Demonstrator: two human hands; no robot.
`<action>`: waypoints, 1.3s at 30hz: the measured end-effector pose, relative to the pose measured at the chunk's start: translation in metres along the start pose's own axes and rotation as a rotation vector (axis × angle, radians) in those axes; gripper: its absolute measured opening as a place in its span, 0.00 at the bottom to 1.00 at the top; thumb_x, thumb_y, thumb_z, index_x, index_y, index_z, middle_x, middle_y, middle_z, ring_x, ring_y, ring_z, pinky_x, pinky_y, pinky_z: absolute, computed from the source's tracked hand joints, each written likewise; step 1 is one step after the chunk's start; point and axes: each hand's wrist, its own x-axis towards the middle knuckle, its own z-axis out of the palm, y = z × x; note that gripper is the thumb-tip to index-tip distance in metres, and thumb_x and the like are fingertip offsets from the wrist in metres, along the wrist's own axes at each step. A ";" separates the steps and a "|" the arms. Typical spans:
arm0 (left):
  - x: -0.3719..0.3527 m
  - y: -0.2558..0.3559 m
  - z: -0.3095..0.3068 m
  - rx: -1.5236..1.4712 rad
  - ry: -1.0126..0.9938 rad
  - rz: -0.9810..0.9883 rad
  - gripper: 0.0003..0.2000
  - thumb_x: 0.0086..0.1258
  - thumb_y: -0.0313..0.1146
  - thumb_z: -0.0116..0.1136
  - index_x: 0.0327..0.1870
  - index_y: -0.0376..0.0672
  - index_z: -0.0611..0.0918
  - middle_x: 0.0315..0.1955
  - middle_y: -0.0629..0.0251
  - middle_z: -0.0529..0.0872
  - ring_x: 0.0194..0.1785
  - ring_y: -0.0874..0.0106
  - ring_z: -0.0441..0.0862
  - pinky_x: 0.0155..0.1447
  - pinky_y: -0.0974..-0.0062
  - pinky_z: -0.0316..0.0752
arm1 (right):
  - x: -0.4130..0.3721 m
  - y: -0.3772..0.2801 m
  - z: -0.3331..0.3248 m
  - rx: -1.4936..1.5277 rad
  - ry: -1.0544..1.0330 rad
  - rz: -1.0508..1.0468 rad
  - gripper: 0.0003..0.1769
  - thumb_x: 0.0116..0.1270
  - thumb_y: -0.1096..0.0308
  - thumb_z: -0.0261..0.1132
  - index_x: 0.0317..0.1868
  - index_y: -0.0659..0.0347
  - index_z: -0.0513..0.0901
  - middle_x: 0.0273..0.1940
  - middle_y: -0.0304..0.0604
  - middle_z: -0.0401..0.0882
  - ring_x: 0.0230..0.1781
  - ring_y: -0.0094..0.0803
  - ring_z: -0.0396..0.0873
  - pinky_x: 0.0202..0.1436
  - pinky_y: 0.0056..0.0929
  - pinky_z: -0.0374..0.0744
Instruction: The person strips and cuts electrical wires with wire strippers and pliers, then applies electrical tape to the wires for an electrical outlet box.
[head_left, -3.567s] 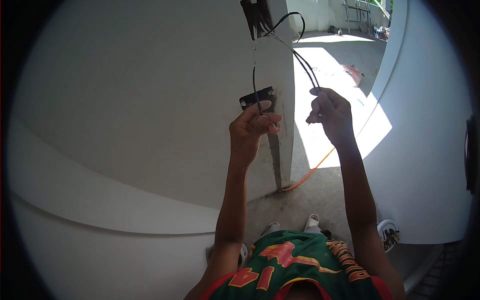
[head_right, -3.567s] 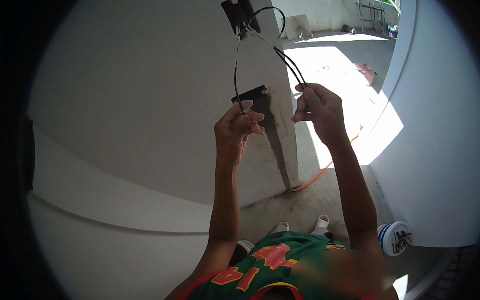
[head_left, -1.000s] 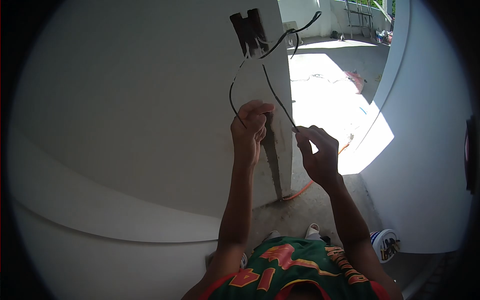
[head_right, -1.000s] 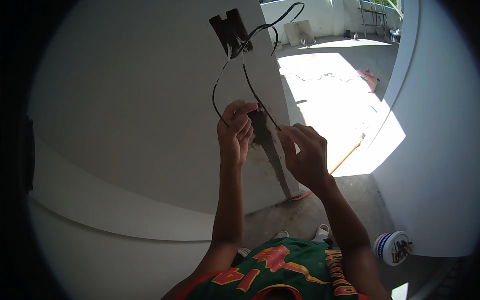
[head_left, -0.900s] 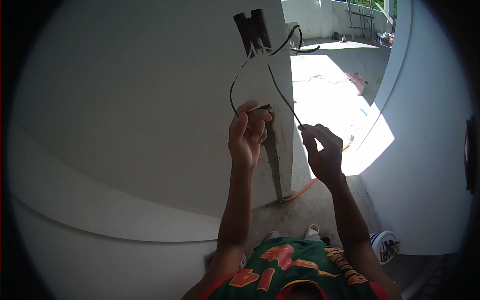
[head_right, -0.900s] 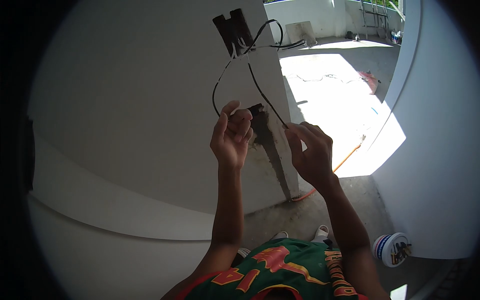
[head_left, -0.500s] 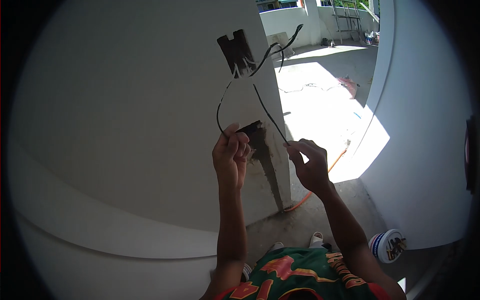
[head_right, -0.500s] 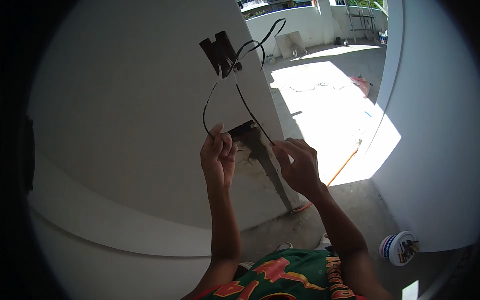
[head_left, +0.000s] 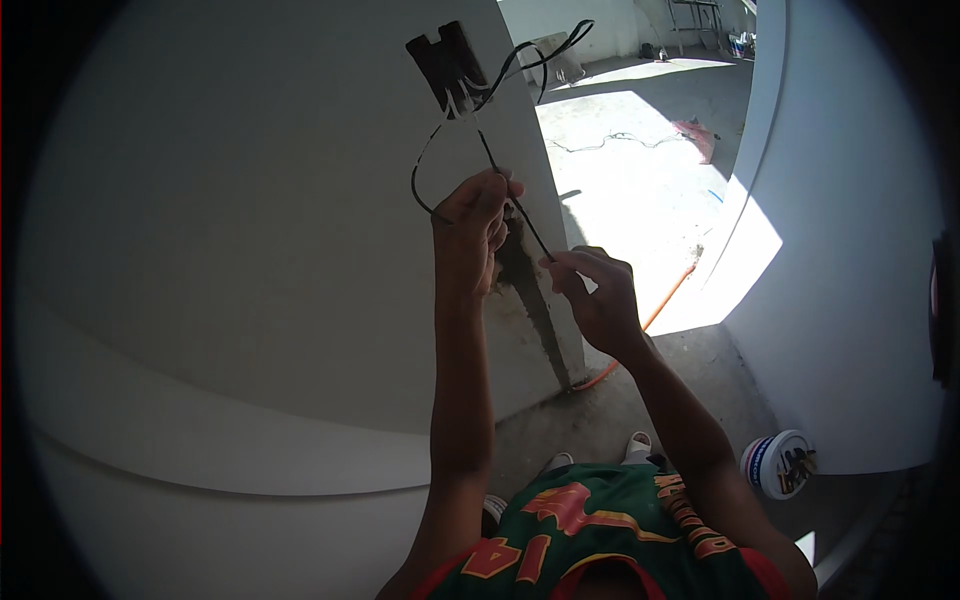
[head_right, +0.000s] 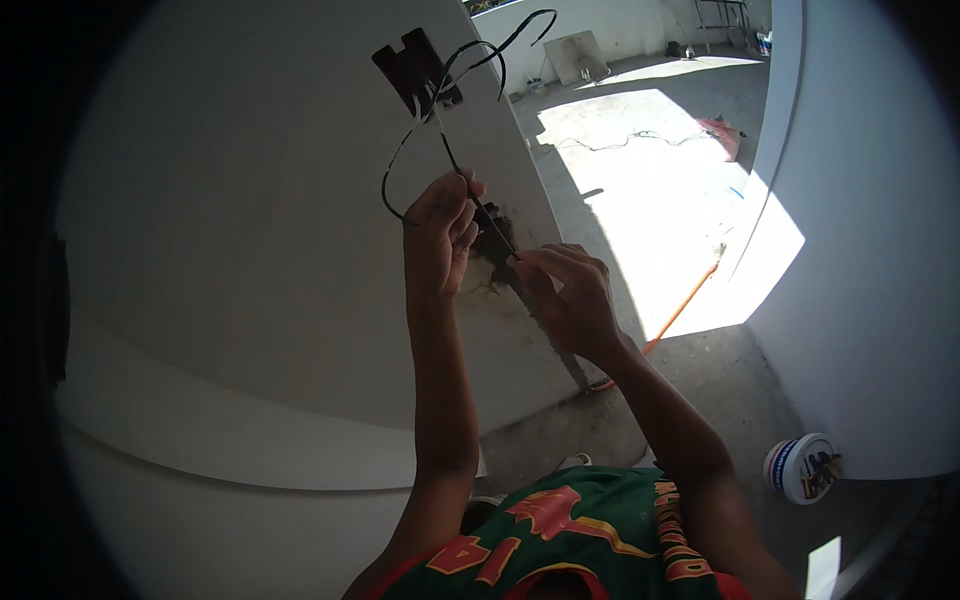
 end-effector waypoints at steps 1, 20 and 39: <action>0.001 0.002 0.000 -0.005 0.003 0.003 0.15 0.71 0.36 0.61 0.50 0.35 0.81 0.31 0.72 0.80 0.21 0.90 0.57 0.22 0.87 0.52 | 0.002 -0.001 -0.001 -0.014 0.000 -0.008 0.07 0.65 0.73 0.64 0.41 0.67 0.84 0.34 0.45 0.86 0.42 0.38 0.83 0.51 0.35 0.76; -0.018 -0.003 0.005 -0.011 0.223 0.191 0.20 0.74 0.50 0.54 0.40 0.38 0.82 0.20 0.76 0.75 0.17 0.88 0.56 0.20 0.85 0.49 | 0.062 -0.012 -0.004 -0.260 0.101 -0.139 0.08 0.70 0.68 0.60 0.39 0.64 0.82 0.29 0.50 0.83 0.27 0.45 0.83 0.33 0.37 0.78; -0.042 -0.044 0.010 -0.099 0.029 0.090 0.11 0.76 0.35 0.50 0.35 0.38 0.79 0.25 0.65 0.81 0.33 0.77 0.78 0.38 0.76 0.73 | 0.003 -0.036 0.002 -0.672 -0.014 -0.357 0.09 0.57 0.75 0.68 0.40 0.60 0.85 0.39 0.45 0.83 0.41 0.39 0.83 0.42 0.36 0.80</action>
